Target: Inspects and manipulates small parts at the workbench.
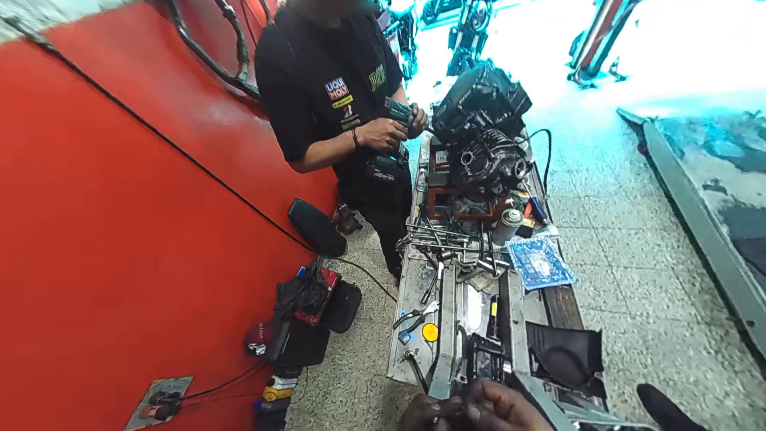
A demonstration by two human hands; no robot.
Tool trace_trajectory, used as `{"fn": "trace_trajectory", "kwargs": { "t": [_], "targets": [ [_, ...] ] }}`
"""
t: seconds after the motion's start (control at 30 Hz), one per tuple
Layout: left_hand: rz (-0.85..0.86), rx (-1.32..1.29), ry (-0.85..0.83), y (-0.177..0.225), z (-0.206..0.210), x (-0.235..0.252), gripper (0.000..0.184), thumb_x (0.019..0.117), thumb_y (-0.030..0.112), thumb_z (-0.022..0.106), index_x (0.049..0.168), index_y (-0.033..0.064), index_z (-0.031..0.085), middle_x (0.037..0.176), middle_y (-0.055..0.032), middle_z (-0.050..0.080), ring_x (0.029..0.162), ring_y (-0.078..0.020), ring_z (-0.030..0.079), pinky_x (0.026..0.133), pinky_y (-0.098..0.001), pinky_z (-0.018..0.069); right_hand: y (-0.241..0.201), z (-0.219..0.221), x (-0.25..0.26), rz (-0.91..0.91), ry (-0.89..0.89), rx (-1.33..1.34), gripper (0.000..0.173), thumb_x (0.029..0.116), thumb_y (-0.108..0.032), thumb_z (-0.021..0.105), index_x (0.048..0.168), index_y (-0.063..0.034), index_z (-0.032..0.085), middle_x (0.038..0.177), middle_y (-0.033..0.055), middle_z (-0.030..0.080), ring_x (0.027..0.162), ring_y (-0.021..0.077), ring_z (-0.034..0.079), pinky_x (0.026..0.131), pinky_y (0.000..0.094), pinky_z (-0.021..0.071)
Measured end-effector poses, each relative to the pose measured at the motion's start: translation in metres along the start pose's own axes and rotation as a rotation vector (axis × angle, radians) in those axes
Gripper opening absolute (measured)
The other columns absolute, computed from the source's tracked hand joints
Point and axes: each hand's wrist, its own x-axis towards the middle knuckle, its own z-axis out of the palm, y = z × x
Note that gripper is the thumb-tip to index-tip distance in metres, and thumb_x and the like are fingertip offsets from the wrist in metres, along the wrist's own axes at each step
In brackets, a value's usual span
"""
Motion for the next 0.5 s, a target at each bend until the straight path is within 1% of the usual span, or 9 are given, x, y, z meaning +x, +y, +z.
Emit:
{"fn": "trace_trajectory", "kwargs": {
  "t": [0.1,0.13,0.23,0.3,0.37,0.43,0.5],
  "targets": [
    [0.000,-0.005,0.021,0.0024,0.0009,0.0010,0.023,0.1066,0.020,0.054,0.127,0.0200,0.066,0.108,-0.0063,0.076,0.090,-0.0190,0.075,0.078,-0.0325,0.0635,-0.0025,-0.0009,0.0017,-0.008,0.041,0.041,0.004,0.1024,-0.012,0.060,0.102,-0.0100,0.064,0.074,-0.0017,0.068,0.060,0.0080,0.064,0.056,0.0265,0.0560],
    [-0.001,0.001,0.027,0.0028,0.0010,0.0000,0.022,0.1066,0.020,0.054,0.126,0.0196,0.065,0.107,-0.0065,0.075,0.090,-0.0192,0.075,0.079,-0.0330,0.0636,-0.0028,-0.0009,0.0011,0.005,0.040,0.048,0.004,0.1020,-0.013,0.061,0.101,-0.0100,0.064,0.073,-0.0013,0.068,0.059,0.0082,0.063,0.055,0.0263,0.0555],
    [0.018,-0.009,0.028,0.0016,0.0015,-0.0001,0.022,0.1063,0.018,0.054,0.126,0.0174,0.065,0.108,-0.0063,0.075,0.095,-0.0188,0.075,0.085,-0.0346,0.0630,-0.0003,-0.0016,0.0013,0.057,-0.045,0.023,0.006,0.1001,-0.015,0.064,0.102,-0.0084,0.064,0.073,0.0005,0.067,0.060,0.0102,0.064,0.056,0.0280,0.0556],
    [0.024,-0.017,0.018,0.0009,0.0013,-0.0008,0.023,0.1064,0.017,0.054,0.126,0.0164,0.065,0.109,-0.0067,0.075,0.098,-0.0188,0.075,0.088,-0.0348,0.0624,0.0014,-0.0013,0.0018,0.066,-0.057,0.011,0.008,0.0994,-0.015,0.065,0.102,-0.0084,0.064,0.075,0.0006,0.068,0.062,0.0106,0.065,0.057,0.0285,0.0565],
    [0.021,-0.021,0.010,0.0003,0.0002,-0.0009,0.023,0.1063,0.017,0.054,0.127,0.0161,0.065,0.108,-0.0082,0.075,0.096,-0.0200,0.075,0.086,-0.0354,0.0626,0.0024,-0.0013,0.0028,0.047,-0.029,0.026,0.006,0.0997,-0.014,0.065,0.103,-0.0088,0.065,0.076,0.0007,0.069,0.062,0.0108,0.065,0.057,0.0284,0.0570],
    [0.018,-0.018,0.003,0.0001,-0.0011,-0.0007,0.024,0.1069,0.018,0.053,0.128,0.0164,0.064,0.107,-0.0095,0.075,0.091,-0.0214,0.075,0.081,-0.0356,0.0635,0.0025,-0.0018,0.0040,0.024,0.023,0.057,0.004,0.1005,-0.013,0.063,0.102,-0.0091,0.065,0.074,0.0014,0.068,0.060,0.0110,0.065,0.056,0.0279,0.0565],
    [0.017,-0.001,-0.015,0.0013,-0.0012,0.0003,0.024,0.1079,0.019,0.051,0.129,0.0172,0.063,0.105,-0.0086,0.075,0.090,-0.0205,0.075,0.081,-0.0343,0.0634,0.0030,-0.0027,0.0056,-0.002,0.066,0.089,0.004,0.1011,-0.013,0.061,0.100,-0.0100,0.065,0.071,0.0014,0.067,0.057,0.0103,0.064,0.053,0.0267,0.0553]
  ]
}}
